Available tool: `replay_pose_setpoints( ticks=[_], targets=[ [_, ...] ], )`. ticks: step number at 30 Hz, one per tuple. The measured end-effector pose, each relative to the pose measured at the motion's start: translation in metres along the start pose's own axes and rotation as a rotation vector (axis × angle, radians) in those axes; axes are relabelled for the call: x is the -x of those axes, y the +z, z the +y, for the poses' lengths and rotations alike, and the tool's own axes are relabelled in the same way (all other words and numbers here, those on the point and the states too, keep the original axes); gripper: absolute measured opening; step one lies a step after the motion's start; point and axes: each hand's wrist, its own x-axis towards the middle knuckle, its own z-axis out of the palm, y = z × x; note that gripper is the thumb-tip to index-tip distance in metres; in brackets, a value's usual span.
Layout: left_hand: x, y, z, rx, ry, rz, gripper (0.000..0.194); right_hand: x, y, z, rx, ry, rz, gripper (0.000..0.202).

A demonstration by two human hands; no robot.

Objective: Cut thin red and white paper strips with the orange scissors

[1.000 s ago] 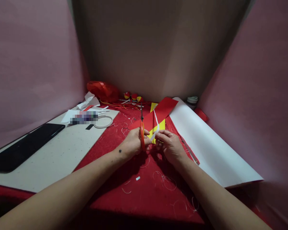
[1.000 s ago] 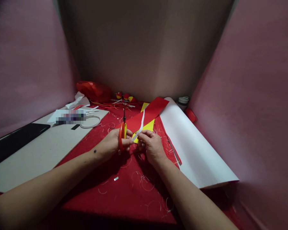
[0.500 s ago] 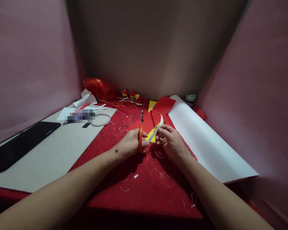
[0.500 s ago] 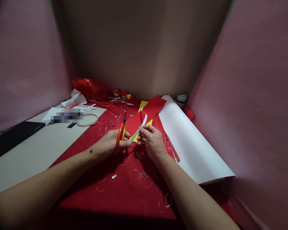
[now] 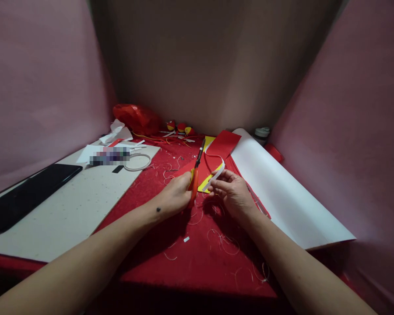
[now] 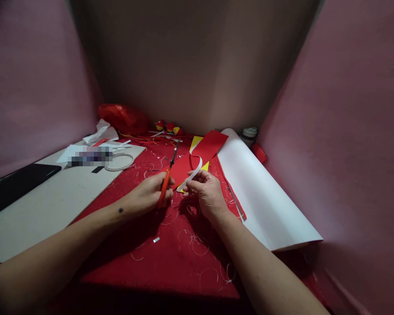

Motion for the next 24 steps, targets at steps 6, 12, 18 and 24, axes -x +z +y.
replay_pose_setpoints(
  ticks=[6, 12, 18, 24],
  targets=[
    [0.008, -0.015, -0.006, -0.572, 0.059, -0.109, 0.017, -0.004, -0.004, -0.003, 0.001, -0.073, 0.094, 0.022],
    [0.013, -0.019, -0.003, -0.678, 0.015, -0.197, 0.028, -0.008, -0.007, -0.003, 0.005, -0.115, 0.127, 0.027],
    [0.013, -0.016, -0.004, -0.762, -0.022, -0.168, 0.032, -0.01, -0.008, -0.002, -0.063, -0.135, 0.144, 0.029],
    [0.015, -0.016, -0.006, -0.801, -0.044, -0.144, 0.03, -0.011, -0.01, -0.003, -0.079, -0.132, 0.138, 0.027]
  ],
)
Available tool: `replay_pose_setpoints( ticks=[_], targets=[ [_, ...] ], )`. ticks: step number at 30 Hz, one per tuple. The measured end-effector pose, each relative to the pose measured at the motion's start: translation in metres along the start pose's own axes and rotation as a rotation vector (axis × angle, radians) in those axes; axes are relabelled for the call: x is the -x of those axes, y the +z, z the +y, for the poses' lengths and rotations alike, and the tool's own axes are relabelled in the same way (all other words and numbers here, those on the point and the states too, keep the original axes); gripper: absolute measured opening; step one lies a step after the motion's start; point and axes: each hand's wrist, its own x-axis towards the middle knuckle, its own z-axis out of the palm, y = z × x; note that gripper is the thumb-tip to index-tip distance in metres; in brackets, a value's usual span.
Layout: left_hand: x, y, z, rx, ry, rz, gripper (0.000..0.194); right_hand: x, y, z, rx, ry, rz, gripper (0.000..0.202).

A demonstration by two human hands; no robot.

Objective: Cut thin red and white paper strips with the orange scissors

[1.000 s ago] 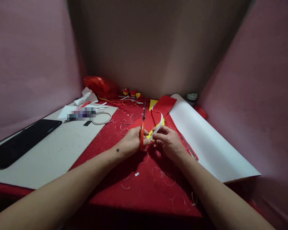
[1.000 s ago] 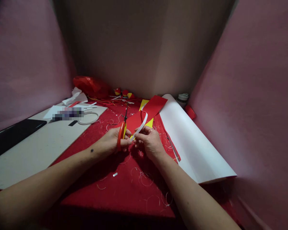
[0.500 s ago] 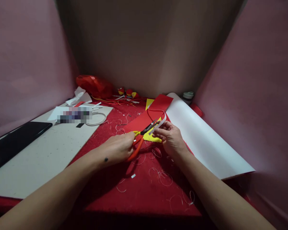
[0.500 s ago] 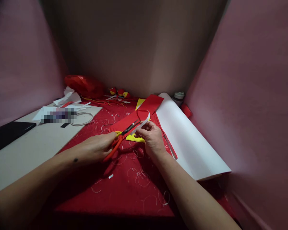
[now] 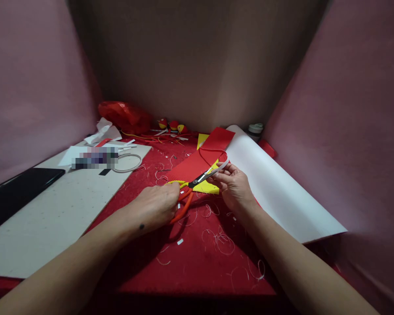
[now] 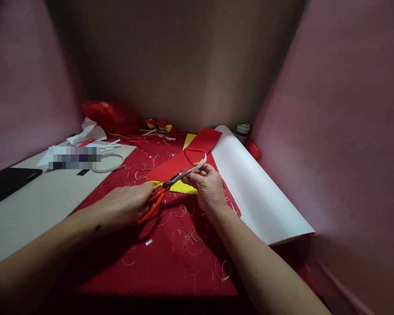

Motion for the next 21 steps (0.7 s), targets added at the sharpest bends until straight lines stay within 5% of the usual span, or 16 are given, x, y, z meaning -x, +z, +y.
replay_pose_setpoints(
  ticks=[21],
  targets=[
    [0.0, -0.0008, 0.0044, -0.128, 0.013, -0.023, 0.033, -0.002, -0.0024, 0.0006, -0.001, 0.028, 0.009, 0.027]
  ],
)
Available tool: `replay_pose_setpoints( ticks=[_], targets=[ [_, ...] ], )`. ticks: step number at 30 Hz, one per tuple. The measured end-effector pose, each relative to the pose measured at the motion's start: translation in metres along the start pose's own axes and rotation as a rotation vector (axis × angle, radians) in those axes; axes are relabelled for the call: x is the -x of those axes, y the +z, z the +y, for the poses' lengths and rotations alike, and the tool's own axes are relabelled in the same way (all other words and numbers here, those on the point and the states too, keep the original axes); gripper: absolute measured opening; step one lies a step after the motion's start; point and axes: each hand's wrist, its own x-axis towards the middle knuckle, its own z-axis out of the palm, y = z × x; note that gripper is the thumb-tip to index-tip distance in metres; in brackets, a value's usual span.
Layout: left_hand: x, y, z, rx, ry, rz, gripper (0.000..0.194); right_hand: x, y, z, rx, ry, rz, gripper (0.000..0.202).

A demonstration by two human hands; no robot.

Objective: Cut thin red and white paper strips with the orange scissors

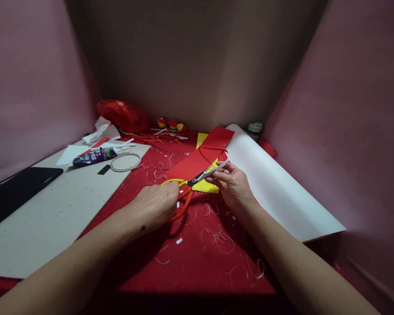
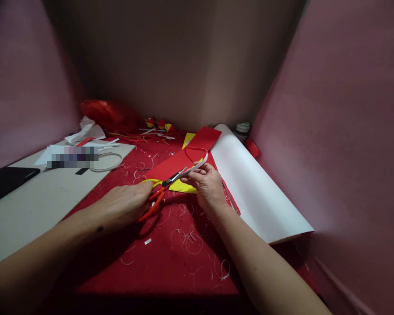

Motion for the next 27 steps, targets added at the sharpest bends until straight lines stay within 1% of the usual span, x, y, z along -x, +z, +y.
replay_pose_setpoints(
  ticks=[10, 16, 22, 27],
  targets=[
    [-0.0014, 0.0029, 0.0022, -0.033, 0.014, 0.0, 0.028, -0.0004, 0.0004, 0.0009, -0.015, 0.007, 0.015, 0.029],
    [-0.0027, 0.004, 0.0022, -0.053, -0.006, -0.005, 0.029, -0.001, -0.0009, 0.0019, -0.008, 0.008, 0.018, 0.029],
    [-0.0027, 0.0014, 0.0025, -0.066, -0.004, -0.004, 0.029, -0.0016, -0.0013, 0.0009, -0.028, 0.016, 0.034, 0.03],
    [-0.0016, -0.0009, 0.0028, -0.055, -0.021, -0.026, 0.029, -0.0027, -0.002, 0.0019, -0.036, 0.017, 0.035, 0.032]
  ],
)
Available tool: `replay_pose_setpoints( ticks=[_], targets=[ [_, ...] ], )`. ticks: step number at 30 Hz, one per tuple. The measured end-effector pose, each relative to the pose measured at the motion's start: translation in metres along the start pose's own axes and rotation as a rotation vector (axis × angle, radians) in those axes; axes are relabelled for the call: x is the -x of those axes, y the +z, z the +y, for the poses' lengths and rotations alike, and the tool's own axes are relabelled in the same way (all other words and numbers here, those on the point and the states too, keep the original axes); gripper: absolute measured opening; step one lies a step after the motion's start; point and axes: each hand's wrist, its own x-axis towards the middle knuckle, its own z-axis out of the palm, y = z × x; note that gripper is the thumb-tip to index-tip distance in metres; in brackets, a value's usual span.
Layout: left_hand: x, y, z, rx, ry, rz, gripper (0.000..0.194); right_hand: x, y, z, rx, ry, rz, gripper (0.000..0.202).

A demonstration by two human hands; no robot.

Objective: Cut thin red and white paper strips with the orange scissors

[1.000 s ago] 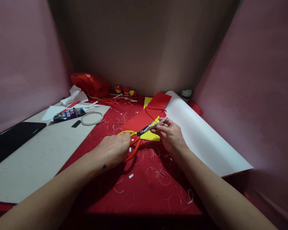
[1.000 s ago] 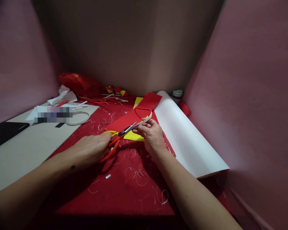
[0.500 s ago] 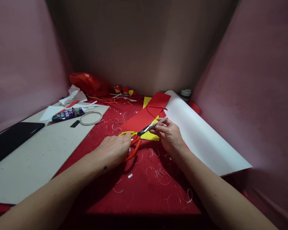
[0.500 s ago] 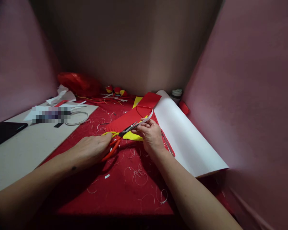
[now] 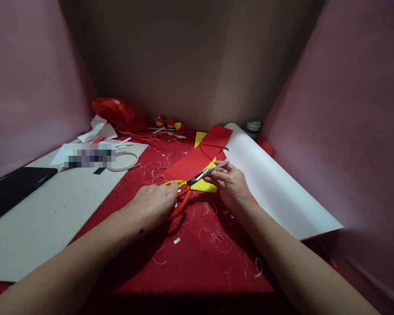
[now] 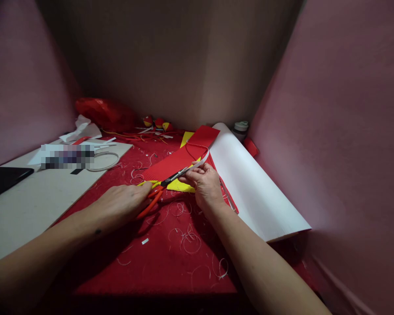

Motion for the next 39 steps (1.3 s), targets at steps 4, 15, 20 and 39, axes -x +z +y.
replay_pose_setpoints(
  ticks=[4, 15, 20, 39],
  targets=[
    [-0.001, 0.002, -0.001, 0.0, 0.02, 0.019, 0.03, 0.0, 0.0, 0.0, 0.015, 0.01, 0.008, 0.032],
    [-0.005, 0.006, -0.005, 0.006, 0.042, 0.031, 0.03, 0.0, 0.0, -0.001, 0.026, 0.008, -0.002, 0.033],
    [-0.003, 0.008, -0.005, -0.016, 0.027, -0.024, 0.028, 0.003, 0.002, 0.0, 0.03, 0.006, -0.033, 0.032],
    [-0.001, 0.005, 0.002, -0.019, 0.02, -0.019, 0.026, 0.011, 0.009, 0.0, 0.033, 0.015, -0.088, 0.032]
  ],
)
